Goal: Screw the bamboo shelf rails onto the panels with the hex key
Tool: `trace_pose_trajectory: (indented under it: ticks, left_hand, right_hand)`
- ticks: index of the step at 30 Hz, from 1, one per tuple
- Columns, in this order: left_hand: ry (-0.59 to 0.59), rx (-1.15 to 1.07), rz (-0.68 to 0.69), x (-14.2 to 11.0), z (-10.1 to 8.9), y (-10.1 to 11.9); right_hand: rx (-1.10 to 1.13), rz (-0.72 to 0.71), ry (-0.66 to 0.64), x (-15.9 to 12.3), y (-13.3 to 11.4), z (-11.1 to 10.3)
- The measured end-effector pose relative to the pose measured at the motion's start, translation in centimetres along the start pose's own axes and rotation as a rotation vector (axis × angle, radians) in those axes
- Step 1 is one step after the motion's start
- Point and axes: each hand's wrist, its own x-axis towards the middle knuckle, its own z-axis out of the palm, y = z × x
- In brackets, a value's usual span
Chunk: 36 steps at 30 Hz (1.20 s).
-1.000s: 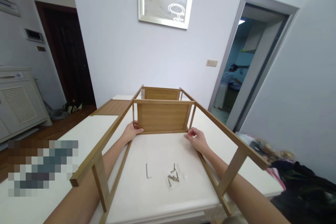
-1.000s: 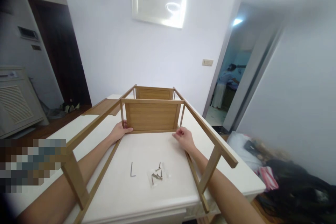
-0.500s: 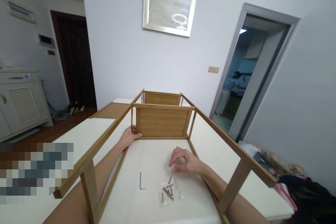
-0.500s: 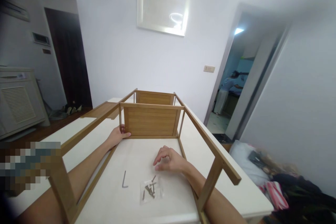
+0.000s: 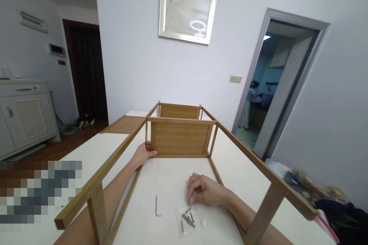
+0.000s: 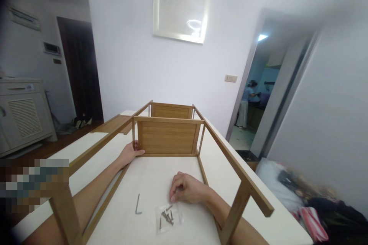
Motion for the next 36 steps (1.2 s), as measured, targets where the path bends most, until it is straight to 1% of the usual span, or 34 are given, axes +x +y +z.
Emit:
trace_pose_trajectory:
  ticks: [2,4,7,9,11,13,15,19,23,26,29,33,36]
  left_hand:
    - [-0.038,-0.005,-0.002,-0.1,-0.1,0.0]
    - [-0.073,-0.014,-0.003,-0.1,-0.2,0.0]
    - [-0.105,-0.019,-0.008,-0.1,-0.3,-0.2]
    - [-0.120,-0.016,-0.010,0.0,-0.4,-0.3]
    - [-0.133,-0.010,-0.007,0.0,-0.4,-0.3]
    - [-0.142,-0.003,-0.001,0.0,-0.3,-0.3]
    - [-0.147,0.004,0.005,-0.1,-0.3,-0.3]
    - [-0.151,0.017,0.019,-0.4,-0.1,-0.3]
    - [-0.171,0.015,0.021,-1.1,-0.2,-0.4]
    - [-0.202,0.013,0.028,-2.1,-0.9,-0.4]
    - [-0.228,0.038,0.022,-3.5,-2.0,-0.5]
    - [-0.216,0.104,0.000,-5.1,-3.3,-0.7]
    - [-0.204,0.137,-0.014,-5.8,-3.5,-0.4]
  right_hand:
    - [0.073,0.012,0.116,0.0,0.3,-0.7]
    - [0.098,0.011,0.284,0.1,1.1,-2.0]
    - [0.110,0.008,0.629,0.1,3.0,-4.4]
    - [0.099,0.026,0.829,0.1,4.5,-5.9]
    - [0.090,0.048,0.970,0.1,5.8,-7.0]
    - [0.086,0.052,1.054,0.4,6.7,-7.5]
    - [0.095,0.033,1.063,0.7,7.1,-7.6]
    - [0.139,0.001,0.959,0.8,7.2,-7.2]
    - [0.183,0.019,0.937,0.0,6.9,-6.8]
    - [0.228,0.031,0.940,-0.8,6.7,-6.1]
    - [0.286,0.041,0.936,-1.6,6.5,-4.8]
    - [0.397,0.051,0.904,-2.9,6.1,-3.0]
    - [0.499,0.052,0.899,-3.7,5.9,-2.6]
